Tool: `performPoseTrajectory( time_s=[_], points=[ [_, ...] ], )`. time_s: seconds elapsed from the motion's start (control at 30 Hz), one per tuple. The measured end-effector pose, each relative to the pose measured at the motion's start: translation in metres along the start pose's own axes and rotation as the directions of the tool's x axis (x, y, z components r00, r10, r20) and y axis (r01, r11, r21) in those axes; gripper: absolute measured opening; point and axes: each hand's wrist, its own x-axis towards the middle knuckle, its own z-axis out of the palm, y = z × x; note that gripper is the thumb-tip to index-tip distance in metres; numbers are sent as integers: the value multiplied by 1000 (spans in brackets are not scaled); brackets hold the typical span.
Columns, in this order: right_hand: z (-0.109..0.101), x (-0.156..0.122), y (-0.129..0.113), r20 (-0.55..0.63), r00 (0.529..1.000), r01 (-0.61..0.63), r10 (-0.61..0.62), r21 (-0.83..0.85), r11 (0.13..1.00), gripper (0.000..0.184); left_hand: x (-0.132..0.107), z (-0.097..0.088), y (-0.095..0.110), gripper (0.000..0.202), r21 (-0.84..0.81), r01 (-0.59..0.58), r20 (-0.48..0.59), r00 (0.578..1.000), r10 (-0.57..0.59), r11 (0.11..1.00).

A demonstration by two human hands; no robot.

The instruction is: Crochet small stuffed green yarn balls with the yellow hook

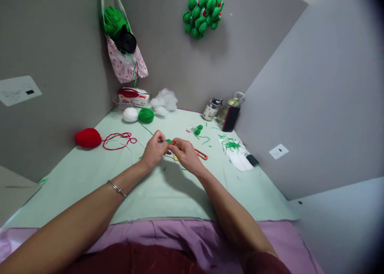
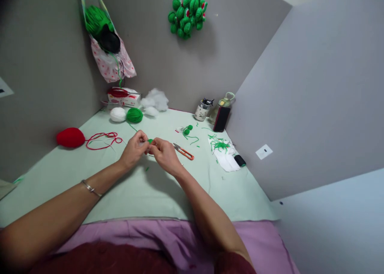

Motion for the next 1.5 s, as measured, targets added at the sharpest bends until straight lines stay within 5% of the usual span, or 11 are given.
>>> performPoseTrajectory(
  time_s=[0.2,0.47,0.63,0.83,1.27,1.5],
  points=[
    [0,3,12,-8,997,72,-74,-135,988,5,6,-6,-3,37,-21,130,80,989,-128,991],
    [-1,9,22,-145,987,26,-70,-286,958,16,-1,-5,5,19,-144,129,132,985,-110,981],
    [-6,8,24,-102,993,31,-56,-233,972,32,-3,-4,12,32,-201,128,163,982,-96,971],
    [-13,5,23,-8,995,94,-96,-128,987,27,1,-8,8,24,-252,152,202,974,-101,956],
    [-2,11,33,-152,988,-31,26,-24,999,26,-8,1,11,35,-254,137,300,952,-56,957],
    [-10,7,23,-86,996,8,-10,-22,1000,24,-1,-6,11,39,-185,113,272,960,-60,976]
  ],
)
